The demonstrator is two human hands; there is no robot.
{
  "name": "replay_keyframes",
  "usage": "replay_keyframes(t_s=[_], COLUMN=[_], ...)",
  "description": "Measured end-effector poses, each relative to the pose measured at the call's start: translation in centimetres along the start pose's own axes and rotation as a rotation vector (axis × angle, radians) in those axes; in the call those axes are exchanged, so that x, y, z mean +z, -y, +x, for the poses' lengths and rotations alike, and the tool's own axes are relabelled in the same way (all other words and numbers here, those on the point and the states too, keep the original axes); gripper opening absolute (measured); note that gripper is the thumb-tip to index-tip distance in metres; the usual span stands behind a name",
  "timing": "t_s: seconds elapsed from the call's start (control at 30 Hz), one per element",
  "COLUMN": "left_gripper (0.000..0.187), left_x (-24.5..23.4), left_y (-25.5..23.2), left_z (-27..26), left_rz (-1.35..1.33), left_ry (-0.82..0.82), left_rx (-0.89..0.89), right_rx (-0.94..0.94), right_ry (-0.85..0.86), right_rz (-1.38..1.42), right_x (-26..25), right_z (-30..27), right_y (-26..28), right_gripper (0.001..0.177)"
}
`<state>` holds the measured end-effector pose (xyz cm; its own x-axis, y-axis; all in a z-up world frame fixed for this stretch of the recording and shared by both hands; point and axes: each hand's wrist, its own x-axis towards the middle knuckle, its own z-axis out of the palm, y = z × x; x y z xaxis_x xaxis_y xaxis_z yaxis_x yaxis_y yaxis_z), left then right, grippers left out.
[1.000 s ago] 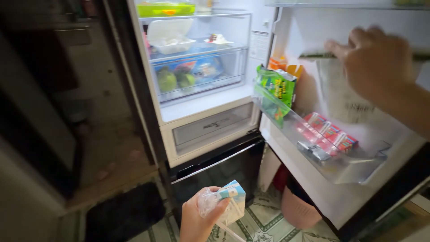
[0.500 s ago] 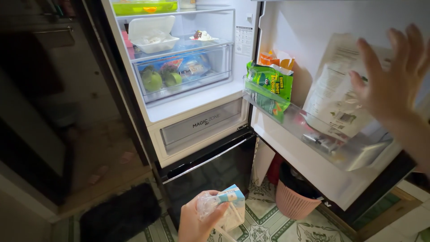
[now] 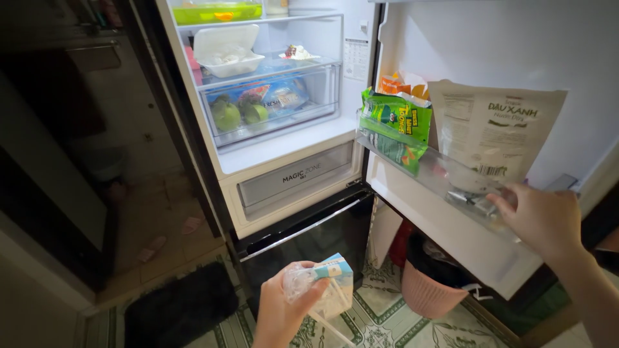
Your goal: Tidying up a living space by organizing items in the refrigerator and disposing of trash.
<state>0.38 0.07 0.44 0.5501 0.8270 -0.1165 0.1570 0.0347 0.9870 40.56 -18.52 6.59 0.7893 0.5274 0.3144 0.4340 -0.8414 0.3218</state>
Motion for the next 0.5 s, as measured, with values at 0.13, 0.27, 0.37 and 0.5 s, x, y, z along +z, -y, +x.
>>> replay_keyframes(t_s=[0.13, 0.27, 0.37, 0.5], left_gripper=[0.032, 0.032, 0.030, 0.028], left_x=[0.0, -0.7, -1.5, -2.5], left_y=[-0.5, -0.9, -0.9, -1.3], left_z=[-0.5, -1.3, -2.1, -3.2], left_rz=[-0.054, -0.068, -0.056, -0.093], left_ry=[0.004, -0.018, -0.046, -0.078], left_rx=[-0.017, -0.010, -0.022, 0.009], right_rx=[-0.054, -0.019, -0.050, -0.139], right_ry=[-0.120, 0.205, 0.248, 0.191], right_rz=[-0.060, 0.492, 0.585, 0.590], right_x=[-1.4, -6.5, -8.1, -7.6], right_z=[-1.2, -2.7, -2.1, -1.9], right_y=[2.3, 4.7, 5.3, 7.5], right_gripper=[0.054, 0.053, 0.056, 0.049])
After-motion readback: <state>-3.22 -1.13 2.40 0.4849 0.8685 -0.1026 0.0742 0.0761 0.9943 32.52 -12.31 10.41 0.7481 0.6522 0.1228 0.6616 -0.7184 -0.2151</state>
